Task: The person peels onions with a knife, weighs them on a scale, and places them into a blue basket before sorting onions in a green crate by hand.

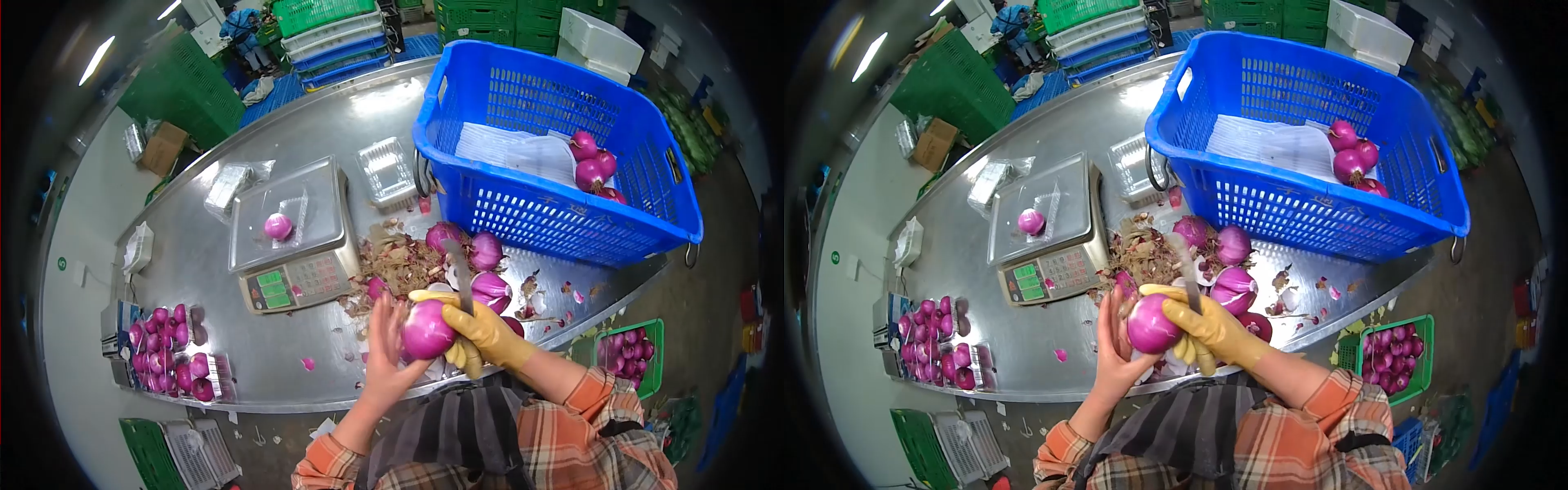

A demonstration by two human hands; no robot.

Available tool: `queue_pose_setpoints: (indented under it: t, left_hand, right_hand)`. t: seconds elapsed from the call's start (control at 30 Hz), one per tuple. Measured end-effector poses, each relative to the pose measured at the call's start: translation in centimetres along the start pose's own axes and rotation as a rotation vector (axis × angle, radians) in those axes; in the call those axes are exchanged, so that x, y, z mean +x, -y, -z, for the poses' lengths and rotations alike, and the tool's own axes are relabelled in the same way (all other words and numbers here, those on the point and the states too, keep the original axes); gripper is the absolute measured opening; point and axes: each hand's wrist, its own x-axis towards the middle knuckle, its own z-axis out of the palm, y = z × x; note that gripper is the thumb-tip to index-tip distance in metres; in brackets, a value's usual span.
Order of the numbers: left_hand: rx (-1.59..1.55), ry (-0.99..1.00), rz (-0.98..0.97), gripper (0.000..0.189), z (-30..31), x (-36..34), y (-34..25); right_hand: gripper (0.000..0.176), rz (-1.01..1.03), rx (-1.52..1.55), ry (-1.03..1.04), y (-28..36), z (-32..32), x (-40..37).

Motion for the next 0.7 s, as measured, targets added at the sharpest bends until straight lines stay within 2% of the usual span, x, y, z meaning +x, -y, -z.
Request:
queue_pose_setpoints:
  t: [0.03, 0.13, 0.17, 0.27, 0.3, 0.4, 0.43, 0.53, 0.7]
  left_hand:
    - [-0.249, 0.059, 0.173, 0.087, 0.3, 0.1, -0.4]
    - [-0.772, 0.005, 0.425, 0.084, 0.1, -1.1, 0.7]
    - [-0.684, -0.133, 0.408, 0.079, -0.1, -0.9, 0.5]
    - [-0.295, -0.067, 0.379, 0.074, 1.2, -1.1, 0.4]
    - [-0.167, -0.043, 0.368, 0.073, 1.4, -1.2, 0.4]
    - [-0.178, 0.007, 0.490, 0.074, 1.3, -1.4, 0.6]
    - [-0.160, 0.010, 0.512, 0.070, 1.1, -1.3, 0.2]
    - [0.028, 0.048, 0.468, 0.065, 1.4, -1.4, 0.2]
    - [0.030, 0.054, 0.494, 0.065, 1.6, -1.5, -0.3]
  right_hand:
    - [0.062, 0.065, 0.056, -0.033, -0.9, -0.1, 0.6]
    - [0.058, 0.011, -0.068, -0.069, -1.8, -1.0, -0.1]
    - [0.056, 0.048, -0.188, -0.066, -1.2, -1.5, -0.4]
    - [0.055, -0.136, -0.699, -0.059, 0.0, 0.4, -0.6]
    - [0.056, -0.053, -0.903, -0.039, 0.1, 0.5, -0.4]
    - [0.067, 0.210, -1.495, 0.004, 0.1, 0.5, -0.5]
    - [0.072, 0.081, -1.651, 0.054, 1.3, -0.6, -0.6]
    - [0.072, -0.021, -1.727, 0.079, 1.7, -1.0, -0.2]
    - [0.064, 0.080, -1.744, -0.004, 0.2, -0.4, 0.2]
